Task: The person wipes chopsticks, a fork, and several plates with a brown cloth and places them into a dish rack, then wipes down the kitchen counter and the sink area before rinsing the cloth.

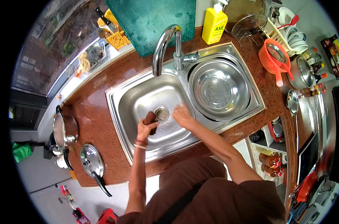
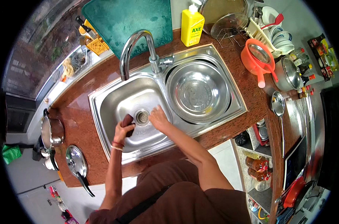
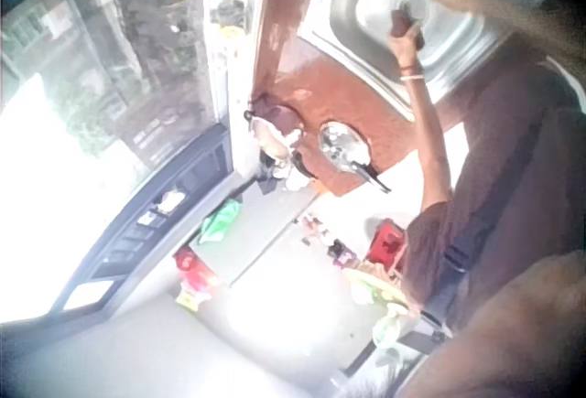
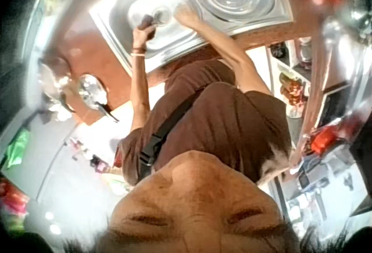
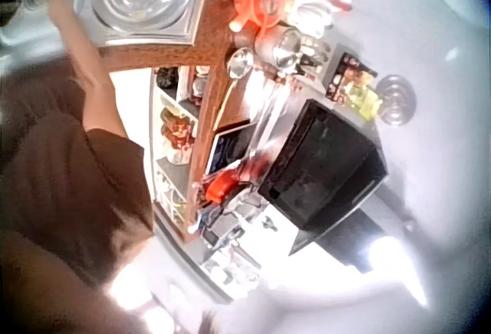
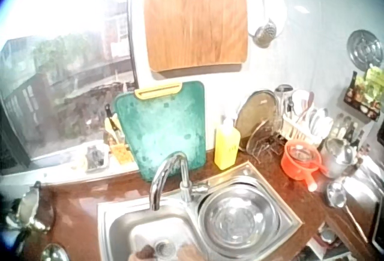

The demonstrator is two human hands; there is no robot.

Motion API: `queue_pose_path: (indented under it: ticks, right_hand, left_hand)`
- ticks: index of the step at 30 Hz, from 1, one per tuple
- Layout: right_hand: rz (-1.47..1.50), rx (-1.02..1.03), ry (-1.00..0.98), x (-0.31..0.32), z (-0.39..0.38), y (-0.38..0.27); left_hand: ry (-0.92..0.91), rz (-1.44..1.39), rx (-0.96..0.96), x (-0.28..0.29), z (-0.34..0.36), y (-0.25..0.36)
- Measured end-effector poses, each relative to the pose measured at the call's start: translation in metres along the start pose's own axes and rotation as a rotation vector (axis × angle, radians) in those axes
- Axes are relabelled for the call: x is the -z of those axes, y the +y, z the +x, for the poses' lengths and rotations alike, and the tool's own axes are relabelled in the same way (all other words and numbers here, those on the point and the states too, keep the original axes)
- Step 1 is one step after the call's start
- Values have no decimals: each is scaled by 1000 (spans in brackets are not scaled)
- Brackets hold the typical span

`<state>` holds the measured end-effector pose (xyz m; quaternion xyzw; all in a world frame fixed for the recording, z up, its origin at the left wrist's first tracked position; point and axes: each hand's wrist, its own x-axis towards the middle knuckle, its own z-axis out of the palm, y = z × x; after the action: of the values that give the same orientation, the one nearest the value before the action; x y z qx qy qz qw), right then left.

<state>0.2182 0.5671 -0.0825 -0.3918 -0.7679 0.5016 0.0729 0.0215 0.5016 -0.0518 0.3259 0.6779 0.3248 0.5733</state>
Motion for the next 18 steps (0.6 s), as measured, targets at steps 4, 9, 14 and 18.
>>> queue_pose_path:
  ticks: [4,9,14,18]
  right_hand:
    - [9,-20,274,-7,9,-12]
    - [739,-153,-121,2,-21,-45]
    - [1193,-181,189,-6,-44,-18]
    - [1498,-99,194,28,-74,-41]
  left_hand:
    - [232,106,-175,-16,-7,-16]
    - [150,189,-323,-48,-23,-3]
    - [74,241,-502,-68,-39,18]
    - [34,124,-617,-106,-51,51]
